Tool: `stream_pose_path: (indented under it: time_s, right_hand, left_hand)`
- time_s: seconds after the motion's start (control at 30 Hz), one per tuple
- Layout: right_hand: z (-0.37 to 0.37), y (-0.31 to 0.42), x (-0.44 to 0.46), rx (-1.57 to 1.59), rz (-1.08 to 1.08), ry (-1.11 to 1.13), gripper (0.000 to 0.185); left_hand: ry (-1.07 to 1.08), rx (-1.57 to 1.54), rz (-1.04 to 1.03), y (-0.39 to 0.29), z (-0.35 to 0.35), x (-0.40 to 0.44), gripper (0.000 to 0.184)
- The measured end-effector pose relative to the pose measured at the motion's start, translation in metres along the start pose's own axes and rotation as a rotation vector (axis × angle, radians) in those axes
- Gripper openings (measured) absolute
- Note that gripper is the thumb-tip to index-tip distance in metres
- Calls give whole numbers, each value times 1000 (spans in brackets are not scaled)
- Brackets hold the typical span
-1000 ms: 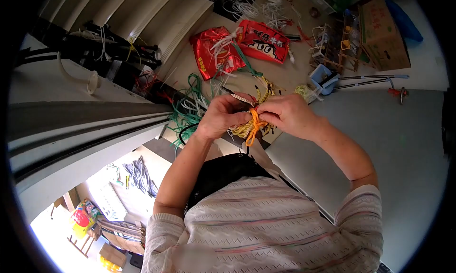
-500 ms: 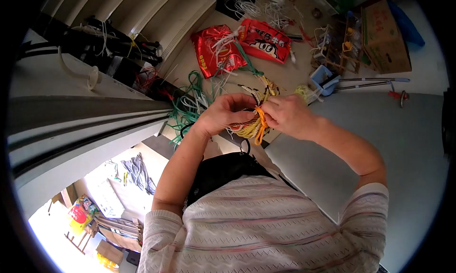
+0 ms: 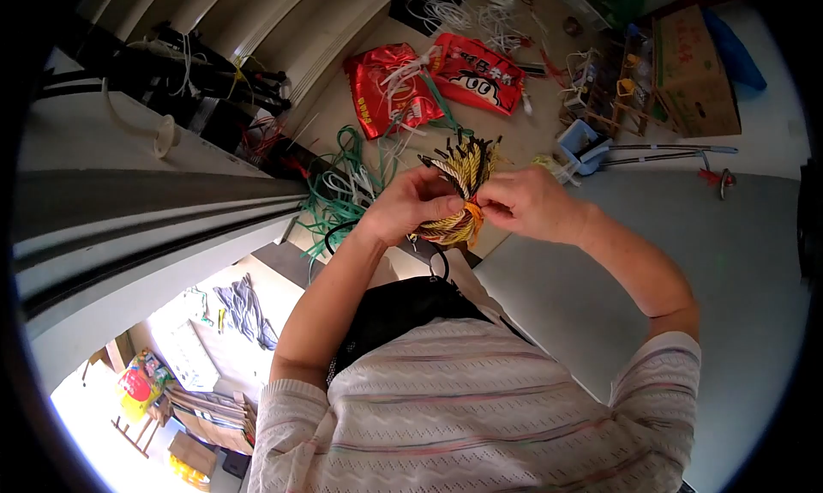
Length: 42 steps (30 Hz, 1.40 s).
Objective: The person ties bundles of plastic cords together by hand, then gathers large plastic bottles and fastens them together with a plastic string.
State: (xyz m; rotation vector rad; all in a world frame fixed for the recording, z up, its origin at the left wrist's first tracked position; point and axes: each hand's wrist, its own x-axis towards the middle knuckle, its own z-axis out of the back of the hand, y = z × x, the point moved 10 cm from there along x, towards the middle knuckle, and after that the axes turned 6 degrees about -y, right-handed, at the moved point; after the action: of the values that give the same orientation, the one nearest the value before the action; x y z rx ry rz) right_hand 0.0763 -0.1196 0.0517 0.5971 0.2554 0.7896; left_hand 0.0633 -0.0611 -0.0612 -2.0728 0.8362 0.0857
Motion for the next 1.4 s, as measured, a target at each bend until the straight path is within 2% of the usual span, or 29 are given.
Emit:
stream_pose_path:
  time_s: [0.17, 0.23, 0.37, 0.47, 0.53, 0.67, 0.77, 1.07, 1.17, 1.27, 1.33, 1.37, 1.4]
  right_hand:
    - [-2, -17, 1, 171, -162, 73, 11]
    - [-1, -16, 3, 254, -255, 99, 12]
    - [-12, -20, 4, 302, -332, 178, 13]
    - [-32, -37, -14, 547, -598, 302, 8]
    - [-32, -45, -17, 584, -631, 286, 7]
    - [-31, -44, -19, 653, -619, 252, 7]
    - [-22, -52, -20, 670, -680, 114, 6]
    - [-21, -108, -26, 1011, -757, -196, 10]
    - [-42, -138, -35, 1046, -835, -361, 9]
    - [-124, -211, -95, 753, -958, -285, 17]
    - [-205, -248, -160, 295, -811, -93, 21]
    - [-231, -244, -189, 240, -874, -75, 32]
    - [-270, -243, -218, 250, -988, 97, 31]
  left_hand:
    - [45, 157, -54, -11, -6, -3, 40]
    - [94, 144, -97, -19, -15, -4, 43]
    - [82, -55, 16, -10, -28, -2, 43]
    - [116, -17, 10, -6, -28, -2, 42]
    - [136, 50, -19, -8, -26, -5, 40]
    - [45, -17, -45, -4, -8, -3, 36]
    - [48, -81, -34, -5, -11, -5, 36]
    - [-31, -135, -1, 7, 3, 0, 37]
    - [-166, 6, 19, 26, 50, 8, 36]
    - [-348, 64, -3, 46, 116, 9, 36]
    - [-456, 97, -9, 89, 167, 13, 35]
    - [-509, 112, 0, 111, 188, 11, 35]
    - [-561, 128, 6, 134, 206, 12, 35]
